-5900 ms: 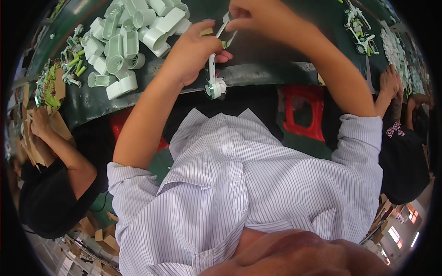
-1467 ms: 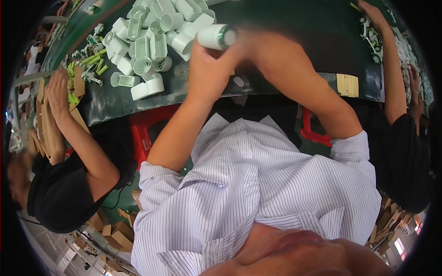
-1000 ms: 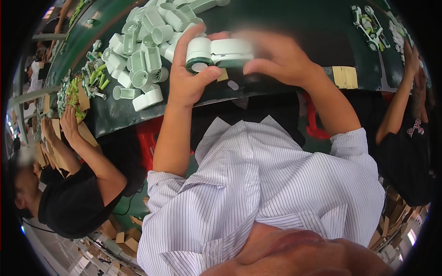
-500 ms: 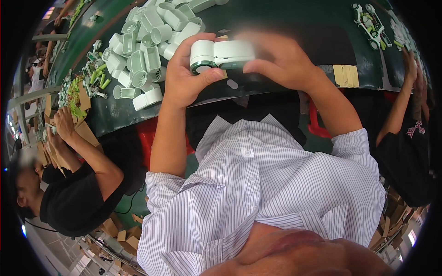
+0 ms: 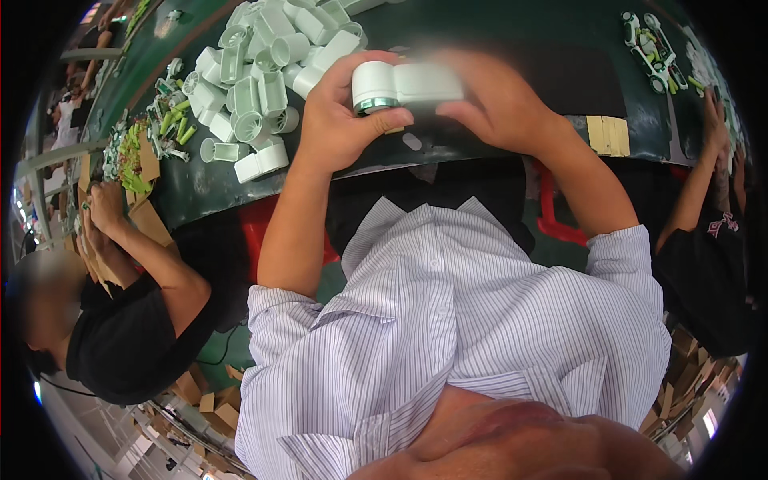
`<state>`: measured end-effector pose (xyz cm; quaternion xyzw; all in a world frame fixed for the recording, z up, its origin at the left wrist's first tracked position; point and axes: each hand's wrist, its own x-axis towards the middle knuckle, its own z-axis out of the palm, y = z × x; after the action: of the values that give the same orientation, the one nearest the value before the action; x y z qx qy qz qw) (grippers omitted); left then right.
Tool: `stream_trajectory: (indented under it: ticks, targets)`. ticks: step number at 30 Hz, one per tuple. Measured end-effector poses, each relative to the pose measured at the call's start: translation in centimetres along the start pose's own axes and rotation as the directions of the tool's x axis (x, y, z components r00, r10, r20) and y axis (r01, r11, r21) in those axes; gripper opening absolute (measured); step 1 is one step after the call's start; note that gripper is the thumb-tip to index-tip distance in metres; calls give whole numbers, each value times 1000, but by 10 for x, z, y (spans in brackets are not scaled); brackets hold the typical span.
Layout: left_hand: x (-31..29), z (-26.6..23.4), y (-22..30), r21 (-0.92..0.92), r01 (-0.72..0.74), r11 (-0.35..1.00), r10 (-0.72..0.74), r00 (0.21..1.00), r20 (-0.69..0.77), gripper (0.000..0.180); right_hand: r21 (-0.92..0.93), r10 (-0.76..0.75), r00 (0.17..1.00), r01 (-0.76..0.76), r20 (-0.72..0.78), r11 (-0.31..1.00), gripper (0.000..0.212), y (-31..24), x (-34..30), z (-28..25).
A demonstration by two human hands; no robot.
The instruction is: Manually assemble plastic housings and fan components for small portable electronics on a production line.
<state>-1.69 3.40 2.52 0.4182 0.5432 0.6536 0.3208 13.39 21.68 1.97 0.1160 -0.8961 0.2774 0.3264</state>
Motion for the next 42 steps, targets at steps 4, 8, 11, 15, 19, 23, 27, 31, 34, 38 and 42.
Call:
stream_trajectory:
  ticks: [4, 8, 11, 15, 19, 23, 27, 31, 34, 38, 42]
  targets:
    - [2, -5, 1, 90, -96, 991, 87, 991, 97, 63, 49, 21, 1000, -22, 14, 999, 47, -2, 2, -5]
    - [5, -5, 1, 109, -47, 993, 36, 995, 95, 66, 40, 80, 996, -82, 48, 996, 48, -5, 1, -8]
    - [4, -1, 5, -45, -38, 998, 41, 996, 79, 63, 8, 92, 995, -93, 38, 996, 48, -10, 0, -11]
    - [3, -9, 3, -22, -70, 997, 73, 985, 154, 65, -31, 34, 999, -34, -9, 999, 48, -14, -2, -16]
    - [4, -11, 6, 175, -213, 961, 177, 964, 199, 62, -47, -6, 1000, 8, 29, 999, 51, -17, -1, -21]
    - [0, -8, 3, 244, -264, 933, 217, 955, 204, 60, -66, -48, 998, 51, 50, 997, 52, -14, -5, -22]
    - [8, -6, 4, 266, -196, 944, 148, 971, 187, 61, -117, -60, 998, 61, 19, 991, 48, -7, -8, -19]
    - [7, 0, 8, 295, -183, 938, 145, 978, 147, 63, -85, 21, 1000, -20, 6, 996, 46, -13, -2, -18]
    - [7, -4, 13, 428, -195, 882, 134, 977, 167, 61, -34, 101, 990, -98, 102, 995, 45, -18, -1, -18]
    - [3, 1, 12, 502, -214, 838, 133, 972, 192, 53, 25, 86, 988, -90, 132, 996, 50, -11, -6, -12]
    - [-1, 8, 16, 579, -242, 779, 168, 969, 180, 49, -13, 16, 991, -14, 136, 1000, 51, -12, -4, -16]
